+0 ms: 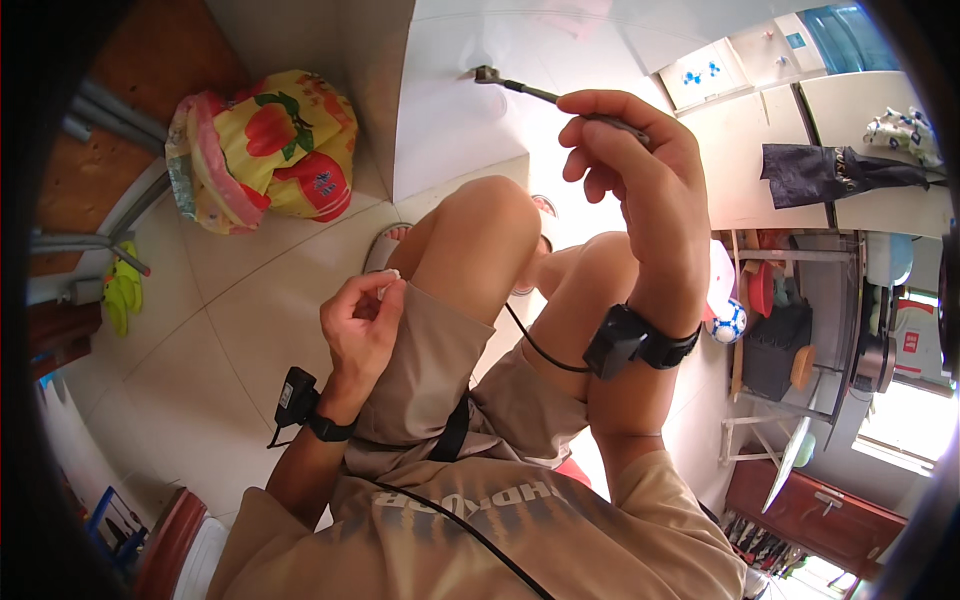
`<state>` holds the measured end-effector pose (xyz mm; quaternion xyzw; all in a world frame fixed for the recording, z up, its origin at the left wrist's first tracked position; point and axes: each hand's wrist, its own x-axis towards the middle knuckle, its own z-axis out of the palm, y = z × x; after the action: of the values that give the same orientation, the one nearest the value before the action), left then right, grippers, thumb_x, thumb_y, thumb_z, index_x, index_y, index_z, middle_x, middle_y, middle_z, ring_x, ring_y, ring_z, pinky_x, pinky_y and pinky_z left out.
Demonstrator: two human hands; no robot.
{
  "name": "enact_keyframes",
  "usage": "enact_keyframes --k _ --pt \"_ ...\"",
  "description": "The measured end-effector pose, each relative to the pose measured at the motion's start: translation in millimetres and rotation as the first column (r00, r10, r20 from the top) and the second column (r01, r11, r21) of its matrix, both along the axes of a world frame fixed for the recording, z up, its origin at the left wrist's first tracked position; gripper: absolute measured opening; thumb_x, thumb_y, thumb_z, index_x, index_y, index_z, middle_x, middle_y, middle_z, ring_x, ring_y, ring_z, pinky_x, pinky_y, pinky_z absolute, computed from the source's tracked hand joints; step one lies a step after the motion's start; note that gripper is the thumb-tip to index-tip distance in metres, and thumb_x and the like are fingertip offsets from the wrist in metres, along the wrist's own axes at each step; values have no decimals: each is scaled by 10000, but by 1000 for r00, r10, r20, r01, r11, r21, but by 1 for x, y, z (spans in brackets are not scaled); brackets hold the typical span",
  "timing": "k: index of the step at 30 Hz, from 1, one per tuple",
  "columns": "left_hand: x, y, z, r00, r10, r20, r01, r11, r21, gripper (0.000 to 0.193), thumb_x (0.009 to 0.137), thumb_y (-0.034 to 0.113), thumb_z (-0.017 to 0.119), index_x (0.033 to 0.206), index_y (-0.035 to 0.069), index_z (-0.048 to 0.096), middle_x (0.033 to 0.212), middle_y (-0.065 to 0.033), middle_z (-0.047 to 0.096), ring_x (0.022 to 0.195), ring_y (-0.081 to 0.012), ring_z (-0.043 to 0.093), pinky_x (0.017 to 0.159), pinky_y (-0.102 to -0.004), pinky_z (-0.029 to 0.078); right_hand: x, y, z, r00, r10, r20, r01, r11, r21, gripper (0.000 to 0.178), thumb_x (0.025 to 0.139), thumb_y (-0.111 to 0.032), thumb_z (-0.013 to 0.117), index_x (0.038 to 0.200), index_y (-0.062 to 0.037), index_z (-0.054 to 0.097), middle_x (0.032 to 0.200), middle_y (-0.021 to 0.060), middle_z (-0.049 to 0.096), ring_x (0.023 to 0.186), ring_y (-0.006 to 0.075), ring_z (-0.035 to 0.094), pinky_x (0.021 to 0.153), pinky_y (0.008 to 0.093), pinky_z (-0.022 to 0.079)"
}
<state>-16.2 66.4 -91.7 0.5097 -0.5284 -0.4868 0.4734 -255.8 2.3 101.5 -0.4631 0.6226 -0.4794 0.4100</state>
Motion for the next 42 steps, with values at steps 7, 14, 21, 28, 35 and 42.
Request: enact_keyframes --k 7,14,21,28,35,42 --pt "-7 -5 9 999 49 24 -47 996 -77 111 894 36 738 987 -14 706 746 38 614 622 -14 482 548 -181 384 1 15 -31 966 -221 137 242 956 -166 274 984 -107 533 1132 65 688 853 100 696 675 122 631 567 231 467" --pt "-24 -8 13 1000 -5 29 9 992 -127 101 904 30 723 990 -17 697 740 34 608 641 -15 501 552 -178 389 11 26 -42 948 -258 184 303 907 -292 286 1032 -130 486 1158 56 663 872 96 677 708 124 616 606 242 459" --pt "-32 -9 15 999 -41 31 43 997 -64 108 910 30 717 1002 -22 690 738 32 600 642 -18 505 556 -176 390 1 10 -48 944 -273 185 307 933 -187 257 1031 -121 490 1141 40 658 858 86 673 710 131 640 592 241 460" --pt "-42 -16 13 998 -47 36 50 993 -103 88 926 34 700 1000 -11 684 744 30 606 624 -23 514 548 -180 393 -17 21 -44 944 -275 181 323 882 -344 272 1034 -136 492 1136 52 660 874 87 668 719 125 625 578 232 459" --pt "-45 -22 10 998 -51 38 51 999 -3 99 934 53 696 1013 -3 677 743 29 609 600 -29 516 526 -191 393 -12 24 -40 961 -184 206 249 898 -362 225 1025 -96 502 1125 28 661 836 59 659 728 105 634 598 236 465" --pt "-47 -24 7 1000 1 12 -1 1000 -26 94 932 73 705 993 6 679 725 28 600 586 -30 516 512 -189 381 2 24 -35 981 -103 165 149 945 -292 262 1033 -139 502 1149 35 660 903 83 677 763 122 629 663 250 475"
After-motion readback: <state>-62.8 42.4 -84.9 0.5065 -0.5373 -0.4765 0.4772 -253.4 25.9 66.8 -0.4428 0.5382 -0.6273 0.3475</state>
